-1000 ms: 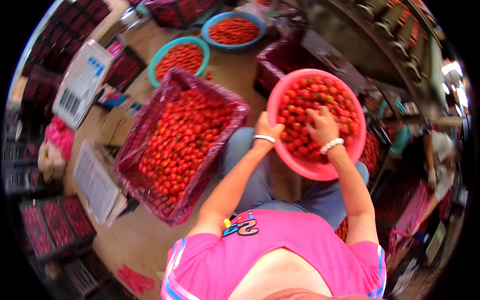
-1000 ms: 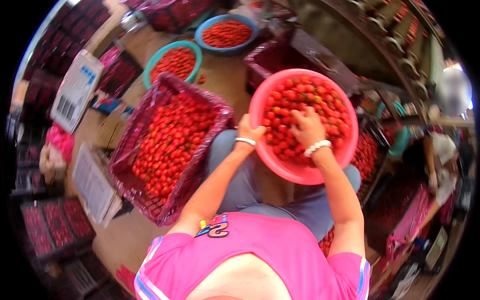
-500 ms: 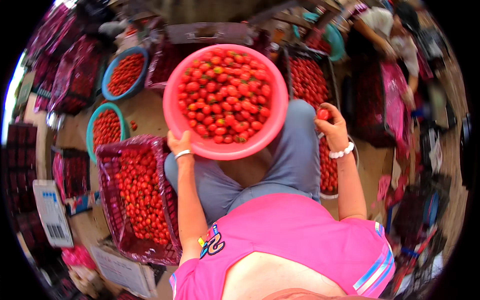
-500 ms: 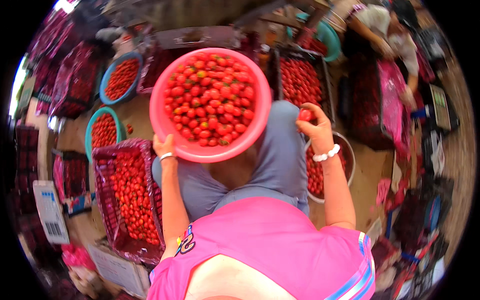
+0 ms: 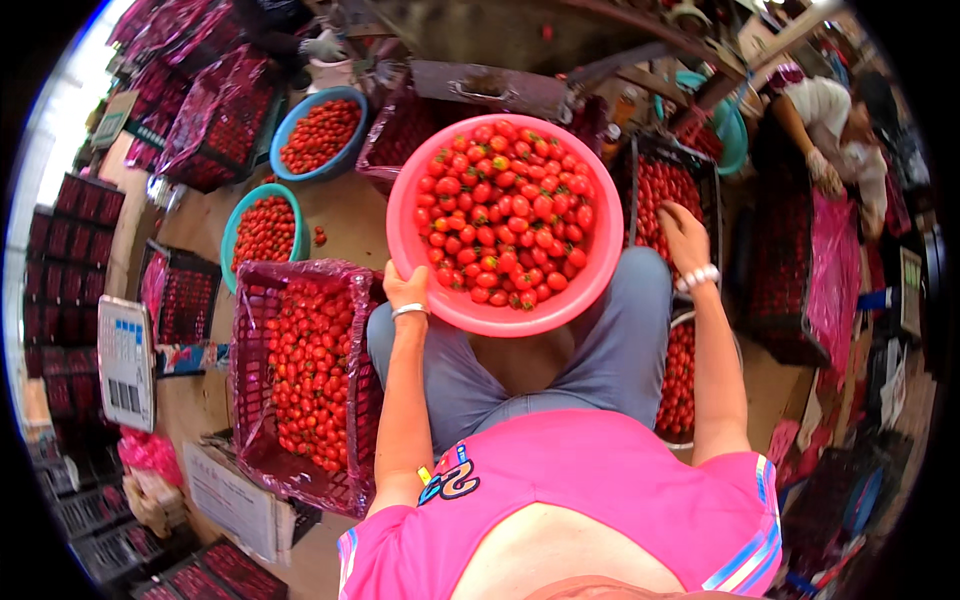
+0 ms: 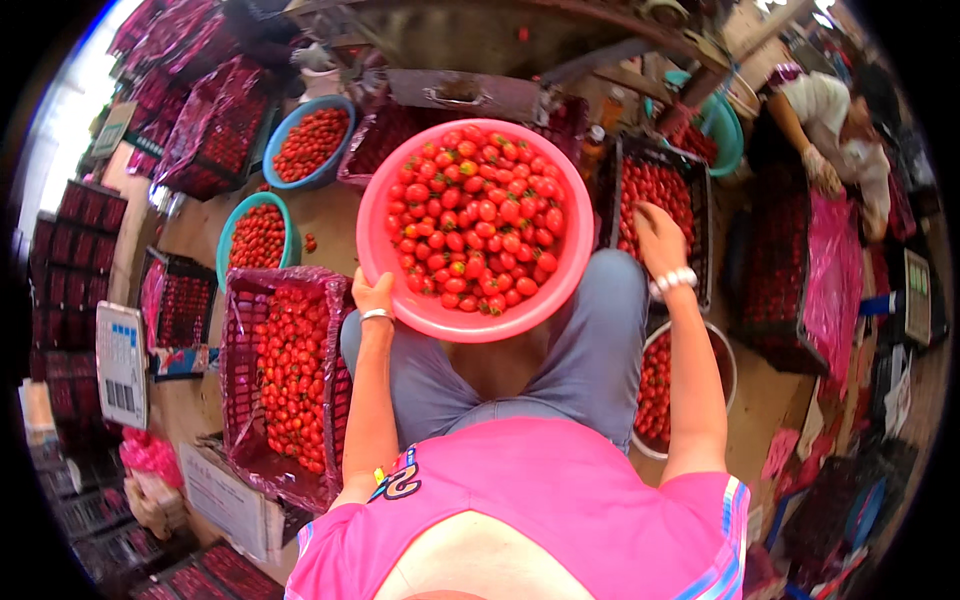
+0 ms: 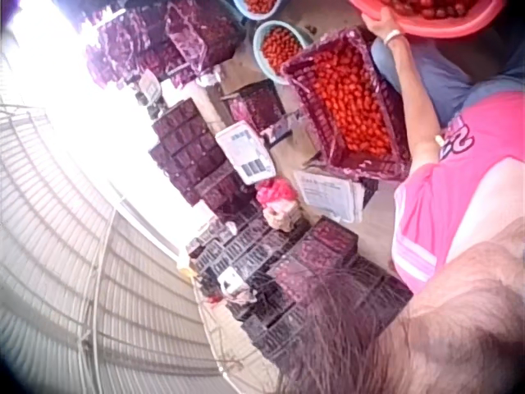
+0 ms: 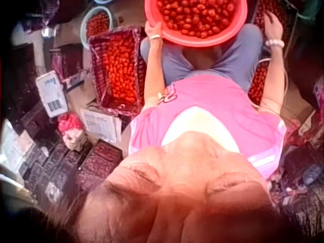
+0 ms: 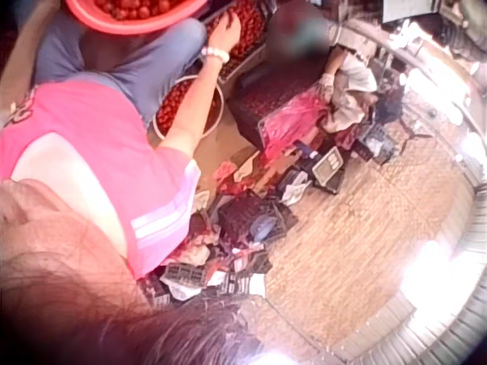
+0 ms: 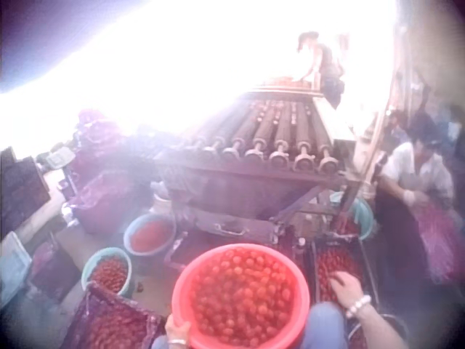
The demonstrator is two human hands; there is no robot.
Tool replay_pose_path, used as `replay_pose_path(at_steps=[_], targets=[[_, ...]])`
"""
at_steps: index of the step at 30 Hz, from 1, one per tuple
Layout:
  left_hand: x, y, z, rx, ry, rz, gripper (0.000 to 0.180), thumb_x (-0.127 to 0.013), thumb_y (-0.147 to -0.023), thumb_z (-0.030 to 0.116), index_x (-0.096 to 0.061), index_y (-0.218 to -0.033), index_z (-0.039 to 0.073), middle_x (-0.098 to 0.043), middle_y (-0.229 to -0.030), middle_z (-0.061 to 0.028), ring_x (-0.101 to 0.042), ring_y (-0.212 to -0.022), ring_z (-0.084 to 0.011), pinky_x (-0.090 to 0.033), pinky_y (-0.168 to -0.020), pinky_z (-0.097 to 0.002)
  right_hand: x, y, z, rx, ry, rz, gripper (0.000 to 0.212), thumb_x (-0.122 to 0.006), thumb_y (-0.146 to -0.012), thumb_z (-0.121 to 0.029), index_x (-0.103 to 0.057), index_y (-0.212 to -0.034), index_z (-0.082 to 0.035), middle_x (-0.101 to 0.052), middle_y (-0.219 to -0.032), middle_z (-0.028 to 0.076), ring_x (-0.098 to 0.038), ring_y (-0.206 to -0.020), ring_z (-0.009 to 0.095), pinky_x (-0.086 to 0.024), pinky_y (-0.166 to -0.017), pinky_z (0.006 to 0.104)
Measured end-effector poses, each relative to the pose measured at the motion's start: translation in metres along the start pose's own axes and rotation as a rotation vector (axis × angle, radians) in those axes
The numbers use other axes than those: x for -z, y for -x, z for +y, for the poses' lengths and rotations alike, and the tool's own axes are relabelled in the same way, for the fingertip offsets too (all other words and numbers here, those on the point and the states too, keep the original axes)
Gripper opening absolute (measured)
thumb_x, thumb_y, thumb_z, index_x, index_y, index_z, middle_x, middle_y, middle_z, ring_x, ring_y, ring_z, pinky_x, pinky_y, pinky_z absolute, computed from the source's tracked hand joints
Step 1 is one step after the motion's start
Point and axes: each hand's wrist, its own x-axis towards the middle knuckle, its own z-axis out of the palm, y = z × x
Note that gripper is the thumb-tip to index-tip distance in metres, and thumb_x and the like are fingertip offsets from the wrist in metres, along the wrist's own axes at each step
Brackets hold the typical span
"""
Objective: The person sorts tomatoes on a table with other people, then places a newspaper over a crate of tomatoes and ties the plastic bag liner.
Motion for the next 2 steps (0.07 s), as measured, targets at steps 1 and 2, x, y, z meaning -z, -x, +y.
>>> replay_pose_path(at_steps=[1,2], targets=[[-0.004,0.0,-0.001,0.009,0.006,0.003,0.028,-0.064,-0.072,-0.003,-0.057,-0.099,0.001,-0.064,-0.092,-0.005,-0.059,-0.08,-0.0142,-0.05,-0.076,-0.0281,-0.02,-0.035,-0.004,0.043,0.057,-0.085,0.034,-0.061,-0.091,-0.016,-0.06,-0.12,-0.001,-0.066,-0.113,0.015,-0.062,-0.106,0.024,-0.047,-0.091,0.0319],[-0.003,-0.001,0.001,0.0,0.025,0.025,0.028,-0.064,-0.072,-0.003,-0.057,-0.099,0.001,-0.064,-0.092,-0.005,-0.059,-0.08,-0.0142,-0.05,-0.076,-0.0281,-0.04,-0.067,-0.009,-0.055,0.093,-0.189,0.037,-0.06,-0.091,-0.026,-0.061,-0.12,-0.004,-0.066,-0.115,0.016,-0.062,-0.107,0.027,-0.046,-0.093,0.034]])
